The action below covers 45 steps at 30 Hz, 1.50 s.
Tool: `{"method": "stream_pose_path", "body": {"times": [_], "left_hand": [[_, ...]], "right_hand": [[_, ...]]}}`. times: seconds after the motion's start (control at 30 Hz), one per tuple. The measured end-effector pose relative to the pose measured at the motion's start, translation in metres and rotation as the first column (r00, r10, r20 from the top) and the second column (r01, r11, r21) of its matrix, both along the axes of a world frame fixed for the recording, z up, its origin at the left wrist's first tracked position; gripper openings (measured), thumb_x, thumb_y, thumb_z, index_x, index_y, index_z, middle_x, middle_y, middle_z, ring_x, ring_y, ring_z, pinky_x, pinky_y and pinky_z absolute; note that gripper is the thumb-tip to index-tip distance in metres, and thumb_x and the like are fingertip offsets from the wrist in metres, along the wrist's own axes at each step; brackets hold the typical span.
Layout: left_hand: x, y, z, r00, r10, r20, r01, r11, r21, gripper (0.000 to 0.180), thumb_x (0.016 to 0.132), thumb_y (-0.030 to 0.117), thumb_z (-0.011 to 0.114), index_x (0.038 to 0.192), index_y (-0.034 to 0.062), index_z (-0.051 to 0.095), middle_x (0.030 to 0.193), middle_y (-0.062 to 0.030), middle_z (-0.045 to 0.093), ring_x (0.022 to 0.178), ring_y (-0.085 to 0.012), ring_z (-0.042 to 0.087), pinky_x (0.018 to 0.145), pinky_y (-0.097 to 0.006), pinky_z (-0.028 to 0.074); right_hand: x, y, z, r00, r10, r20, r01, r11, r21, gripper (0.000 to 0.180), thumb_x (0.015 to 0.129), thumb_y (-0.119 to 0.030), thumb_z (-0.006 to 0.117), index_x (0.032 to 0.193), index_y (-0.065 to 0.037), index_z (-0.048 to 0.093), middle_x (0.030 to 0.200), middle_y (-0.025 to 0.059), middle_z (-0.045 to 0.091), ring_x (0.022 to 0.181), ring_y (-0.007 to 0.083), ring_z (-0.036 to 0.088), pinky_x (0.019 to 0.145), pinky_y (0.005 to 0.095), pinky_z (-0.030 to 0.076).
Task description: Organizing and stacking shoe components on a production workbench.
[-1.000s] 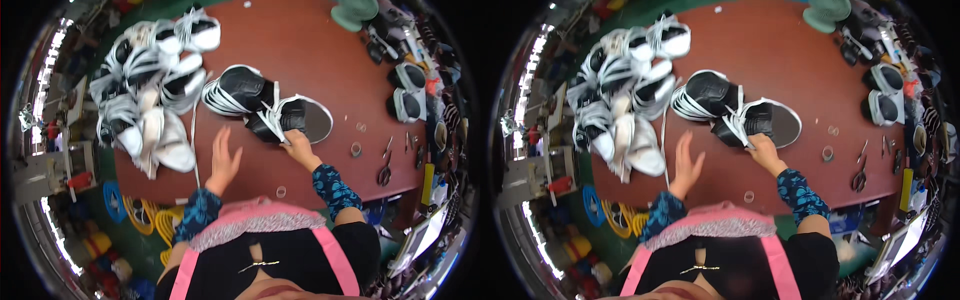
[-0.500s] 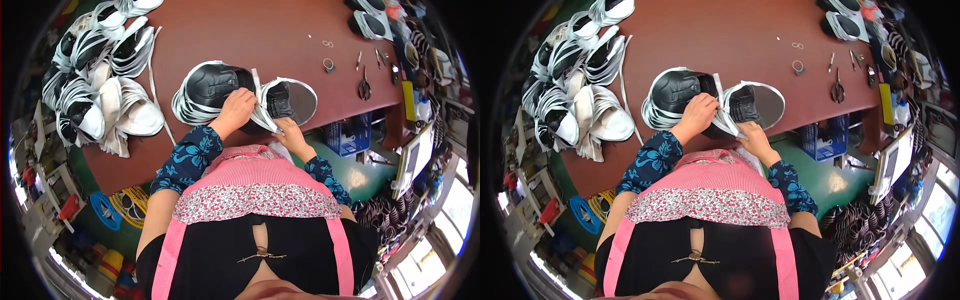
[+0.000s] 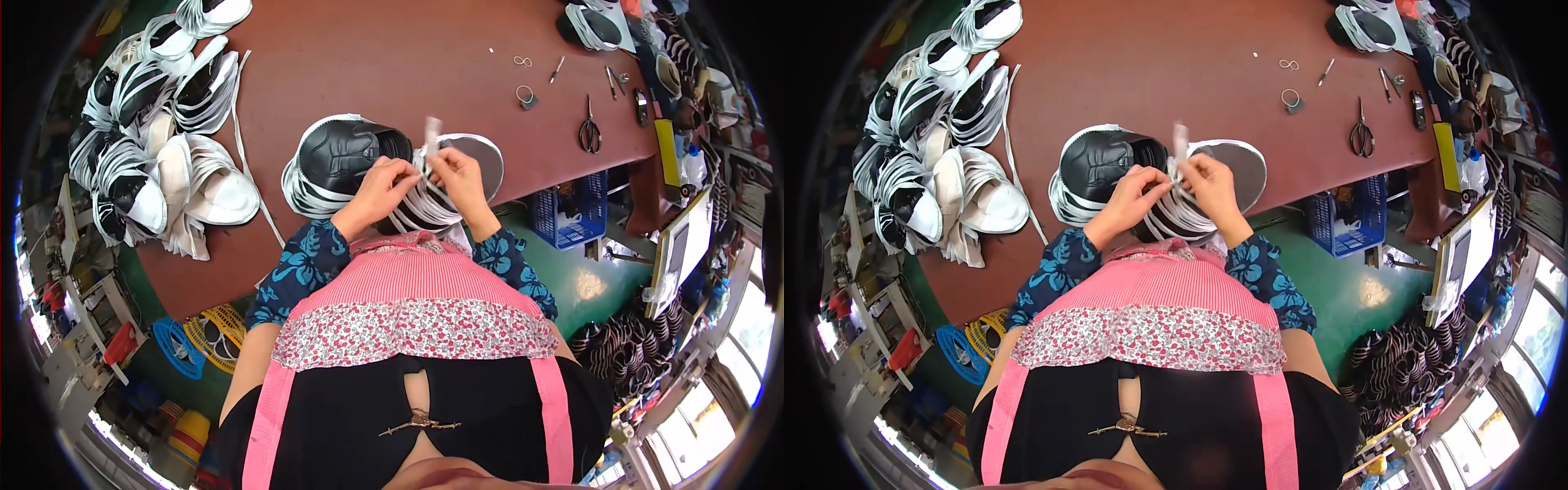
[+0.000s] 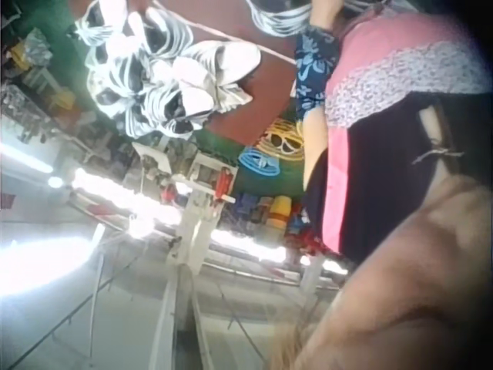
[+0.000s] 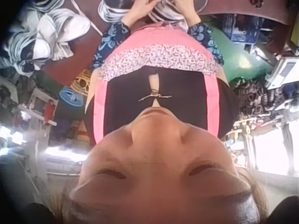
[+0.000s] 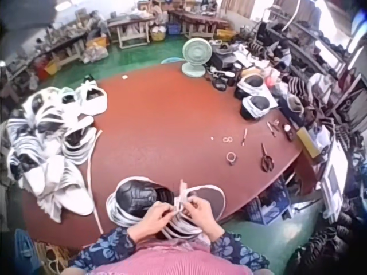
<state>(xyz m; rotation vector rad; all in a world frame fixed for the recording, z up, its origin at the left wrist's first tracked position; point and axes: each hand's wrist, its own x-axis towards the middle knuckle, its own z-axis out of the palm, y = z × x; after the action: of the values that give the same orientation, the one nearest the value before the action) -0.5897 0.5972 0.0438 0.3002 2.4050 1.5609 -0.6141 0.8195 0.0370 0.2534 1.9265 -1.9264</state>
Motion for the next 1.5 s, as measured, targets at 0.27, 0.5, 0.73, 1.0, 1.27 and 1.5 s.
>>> {"method": "stream_pose_path", "body": {"times": [0.27,0.5,0.73,1.0,1.27,1.5], "left_hand": [[-0.012,0.017,-0.037,0.967,0.165,-0.195,-0.194,0.971,-0.138,0.014,0.104,0.018,0.074,0.104,0.0049,0.079,0.095,-0.0088,0.073,0.096,-0.0323,0.061,0.088,-0.043,0.052],[-0.020,0.039,-0.033,0.932,0.034,-0.360,-0.230,0.824,-0.518,0.063,0.088,0.005,0.073,0.148,-0.0024,0.056,0.146,-0.0220,0.061,0.137,-0.0430,0.058,0.120,-0.050,0.048],[-0.051,0.088,-0.030,0.976,0.092,-0.199,-0.218,0.301,-0.928,0.043,0.083,0.012,0.075,0.122,-0.0009,0.062,0.123,-0.0143,0.065,0.119,-0.0342,0.062,0.092,-0.044,0.058],[-0.058,0.064,-0.050,0.997,0.017,-0.079,-0.076,-0.137,-0.988,0.028,0.092,0.026,0.075,0.114,0.0105,0.081,0.126,-0.0063,0.064,0.112,-0.0257,0.058,0.081,-0.040,0.049],[-0.050,0.095,-0.036,0.944,0.329,-0.009,-0.098,0.254,-0.962,0.054,0.096,0.025,0.073,0.134,-0.0117,0.068,0.126,-0.0241,0.069,0.118,-0.0447,0.065,0.096,-0.052,0.061],[-0.031,0.086,-0.061,0.823,0.565,-0.054,-0.447,0.587,-0.675,0.045,0.087,0.005,0.074,0.127,-0.0112,0.062,0.134,-0.0441,0.058,0.128,-0.0626,0.055,0.112,-0.065,0.045]], "right_hand": [[-0.072,0.074,0.060,0.807,-0.509,-0.301,0.460,0.860,-0.220,0.014,0.114,-0.019,0.070,0.108,-0.007,0.070,0.088,-0.0025,0.066,0.076,0.0061,0.060,0.069,0.0242,0.046],[-0.144,0.177,-0.035,0.903,-0.422,0.079,0.420,0.833,-0.361,0.023,0.113,-0.032,0.070,0.115,-0.009,0.068,0.097,0.0024,0.071,0.081,0.0127,0.066,0.069,0.0281,0.050],[-0.061,0.088,-0.072,0.871,0.477,0.117,-0.454,0.873,-0.177,0.034,0.107,-0.026,0.074,0.133,-0.006,0.068,0.116,0.0034,0.073,0.098,0.0133,0.072,0.078,0.0283,0.055],[-0.093,0.134,-0.106,0.791,0.588,0.171,-0.479,0.768,-0.426,0.039,0.117,-0.037,0.061,0.113,-0.003,0.078,0.117,0.0015,0.067,0.092,0.0118,0.068,0.078,0.0279,0.054],[-0.401,0.173,-0.166,0.946,-0.137,-0.293,0.193,0.966,0.171,0.024,0.112,-0.027,0.068,0.121,-0.007,0.077,0.099,0.0086,0.079,0.083,0.0163,0.077,0.070,0.0301,0.057],[-0.586,0.160,-0.171,0.982,0.038,-0.184,0.115,0.652,0.749,0.055,0.093,-0.058,0.077,0.107,-0.006,0.086,0.108,0.0256,0.082,0.110,0.0456,0.079,0.096,0.0554,0.063]]}}
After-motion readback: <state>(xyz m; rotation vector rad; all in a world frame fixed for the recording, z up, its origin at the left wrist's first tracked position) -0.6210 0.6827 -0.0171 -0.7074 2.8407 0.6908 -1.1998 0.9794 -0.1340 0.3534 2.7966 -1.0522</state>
